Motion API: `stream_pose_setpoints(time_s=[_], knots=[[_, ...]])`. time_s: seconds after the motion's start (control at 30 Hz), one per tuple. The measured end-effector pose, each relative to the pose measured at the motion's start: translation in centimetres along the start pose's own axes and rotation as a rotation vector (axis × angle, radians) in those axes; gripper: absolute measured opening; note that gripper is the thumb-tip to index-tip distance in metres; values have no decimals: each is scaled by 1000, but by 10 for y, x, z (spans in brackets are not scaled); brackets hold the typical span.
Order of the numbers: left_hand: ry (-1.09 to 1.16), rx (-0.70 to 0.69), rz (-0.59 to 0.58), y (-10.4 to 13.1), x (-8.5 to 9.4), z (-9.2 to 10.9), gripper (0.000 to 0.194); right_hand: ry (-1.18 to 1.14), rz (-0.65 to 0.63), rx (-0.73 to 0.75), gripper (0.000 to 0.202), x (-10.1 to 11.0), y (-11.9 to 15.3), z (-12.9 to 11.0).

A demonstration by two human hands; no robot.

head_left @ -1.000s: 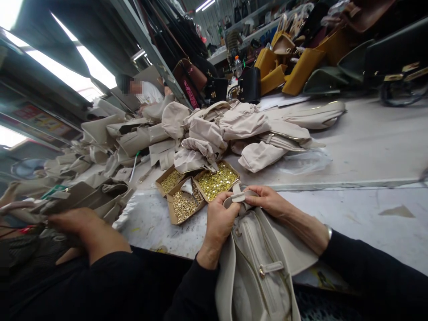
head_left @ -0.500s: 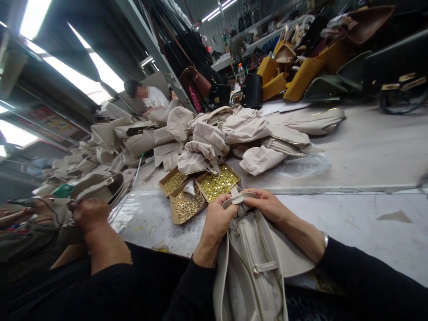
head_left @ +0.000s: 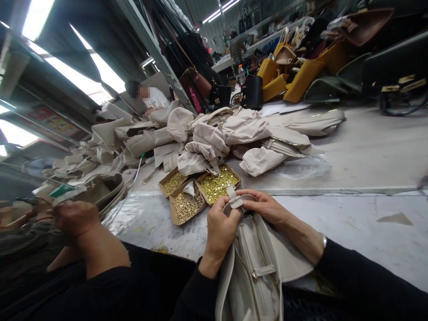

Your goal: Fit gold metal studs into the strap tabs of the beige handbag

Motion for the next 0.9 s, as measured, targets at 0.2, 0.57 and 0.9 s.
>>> stream_pose_setpoints(time_s=[0.2,0.57,0.9], knots=[[-191,-211,56,10,-10,-7,22,33,-11,70,34,2,3,-2],[-346,-747,308,55,-5,-13,34,651,32,494,30,-8,36,-6],[-299,-785,275,60,-3,-25,44,768,25,596,25,-9,41,-3]])
Point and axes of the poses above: each hand's wrist, its own y-axis away from the middle knuckle, its own x-axis out of the back of the hand, z = x × y, the point moved 2 cm from there along -y, towards the middle knuckle, and after that the axes turned 15 degrees about -x, right-handed, at the moved point
